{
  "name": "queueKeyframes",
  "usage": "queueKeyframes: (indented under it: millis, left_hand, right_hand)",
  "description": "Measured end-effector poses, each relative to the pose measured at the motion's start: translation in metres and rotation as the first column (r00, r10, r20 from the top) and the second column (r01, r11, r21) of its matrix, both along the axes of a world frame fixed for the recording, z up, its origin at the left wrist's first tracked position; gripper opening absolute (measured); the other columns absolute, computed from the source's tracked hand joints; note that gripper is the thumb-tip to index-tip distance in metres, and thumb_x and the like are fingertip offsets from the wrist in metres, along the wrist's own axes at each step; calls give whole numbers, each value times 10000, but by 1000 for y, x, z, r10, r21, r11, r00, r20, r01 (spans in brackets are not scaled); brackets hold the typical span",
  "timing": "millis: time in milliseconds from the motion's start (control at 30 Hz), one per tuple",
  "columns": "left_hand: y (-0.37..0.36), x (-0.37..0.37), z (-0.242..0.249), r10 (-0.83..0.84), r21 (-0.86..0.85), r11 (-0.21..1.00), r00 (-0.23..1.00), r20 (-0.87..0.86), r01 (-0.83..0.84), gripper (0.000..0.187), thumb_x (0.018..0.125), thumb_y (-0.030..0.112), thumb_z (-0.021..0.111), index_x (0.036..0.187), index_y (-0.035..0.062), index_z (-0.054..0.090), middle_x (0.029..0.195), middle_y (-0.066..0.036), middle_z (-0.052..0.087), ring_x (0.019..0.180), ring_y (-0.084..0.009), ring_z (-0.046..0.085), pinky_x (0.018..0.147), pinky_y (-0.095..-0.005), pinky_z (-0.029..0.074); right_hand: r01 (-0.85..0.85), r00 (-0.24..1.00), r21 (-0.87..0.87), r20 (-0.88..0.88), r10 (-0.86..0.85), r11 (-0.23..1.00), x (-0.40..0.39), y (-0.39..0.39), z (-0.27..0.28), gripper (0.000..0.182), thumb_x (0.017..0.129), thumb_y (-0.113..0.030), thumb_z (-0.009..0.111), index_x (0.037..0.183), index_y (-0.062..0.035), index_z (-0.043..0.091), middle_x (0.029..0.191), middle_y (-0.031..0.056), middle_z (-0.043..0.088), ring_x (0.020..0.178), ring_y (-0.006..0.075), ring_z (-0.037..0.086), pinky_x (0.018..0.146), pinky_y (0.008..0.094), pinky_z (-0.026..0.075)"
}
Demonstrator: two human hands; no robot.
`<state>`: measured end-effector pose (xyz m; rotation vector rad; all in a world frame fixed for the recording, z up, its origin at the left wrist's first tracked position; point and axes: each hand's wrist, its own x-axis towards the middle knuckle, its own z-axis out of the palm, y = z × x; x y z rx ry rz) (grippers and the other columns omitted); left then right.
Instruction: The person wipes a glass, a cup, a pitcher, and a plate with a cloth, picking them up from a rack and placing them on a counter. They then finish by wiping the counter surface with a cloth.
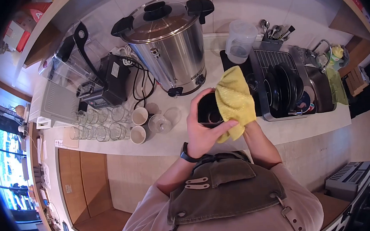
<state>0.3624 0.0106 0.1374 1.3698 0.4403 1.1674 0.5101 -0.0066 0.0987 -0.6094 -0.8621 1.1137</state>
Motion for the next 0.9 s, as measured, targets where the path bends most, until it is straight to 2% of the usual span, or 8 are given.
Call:
queueKeyframes:
  millis: [33, 133, 233, 333, 400, 667, 867, 900]
  left_hand:
    - [1, -1, 3, 26, 9, 1000, 1000, 1, -26, 921, 636, 180, 971, 1384, -20, 471, 1290, -115, 605, 1162, -191, 604, 1027, -326, 473]
    - [7, -6, 5, 78, 227, 971, 996, -33, -68, 1017, 589, 280, 998, 1401, -11, 459, 1320, -139, 604, 1201, -194, 596, 1048, -351, 469]
    - [13, -8, 10, 116, 377, 920, 993, 4, -109, 1079, 550, 345, 1006, 1402, -21, 455, 1318, -148, 612, 1186, -194, 607, 1040, -345, 471]
    - [3, -4, 16, 66, 156, 984, 987, 144, -89, 1108, 535, 405, 1000, 1396, -33, 458, 1284, -159, 629, 1195, -202, 599, 1041, -350, 466]
    - [0, 3, 17, 142, 138, 976, 973, 182, -168, 1127, 533, 476, 981, 1387, -41, 460, 1258, -164, 638, 1197, -219, 593, 1055, -369, 449]
    - [19, 36, -3, 374, 450, 752, 874, 309, -481, 1079, 565, 614, 918, 1334, -14, 493, 1168, -142, 656, 1209, -318, 558, 1081, -481, 399]
    - [35, 45, -4, 402, 735, 495, 872, 279, -463, 986, 530, 491, 981, 1279, 67, 501, 1146, -141, 661, 1206, -363, 564, 1060, -532, 409]
    - [39, 39, -4, 442, 822, 430, 881, 169, -373, 1054, 561, 525, 960, 1338, 77, 406, 1173, -152, 606, 1176, -370, 577, 1065, -581, 414]
  right_hand:
    - [-100, 983, 58, -151, 107, 993, 1, 2, -3, 462, 976, -203, 627, 1383, -15, 520, 1326, 122, 600, 1190, 235, 610, 1027, 373, 511]
    - [-318, 834, 201, -407, 374, 927, 0, 1, 0, 533, 990, -248, 602, 1444, -14, 448, 1378, 139, 567, 1233, 259, 585, 1058, 389, 491]
    - [-381, 761, 266, -454, 464, 885, -6, -2, 7, 546, 991, -262, 599, 1450, -15, 436, 1378, 141, 564, 1244, 263, 575, 1065, 393, 483]
    - [-357, 805, 235, -415, 425, 904, -9, -1, 2, 538, 990, -259, 600, 1442, -14, 441, 1369, 139, 567, 1235, 262, 578, 1061, 391, 483]
    - [-338, 840, 197, -377, 389, 920, -9, -3, -5, 533, 989, -258, 601, 1437, -14, 444, 1362, 138, 569, 1229, 261, 579, 1058, 390, 483]
    - [-236, 967, 48, -91, 240, 970, -8, -8, -24, 512, 986, -251, 603, 1416, -13, 458, 1337, 133, 579, 1206, 258, 586, 1046, 385, 484]
    - [-188, 982, 29, 14, 188, 982, -3, -19, -41, 496, 984, -246, 604, 1400, -12, 468, 1318, 129, 586, 1188, 256, 590, 1037, 381, 484]
    - [-182, 983, 20, 25, 182, 983, -1, -23, -43, 493, 984, -246, 604, 1398, -12, 470, 1315, 128, 587, 1185, 256, 591, 1036, 380, 484]
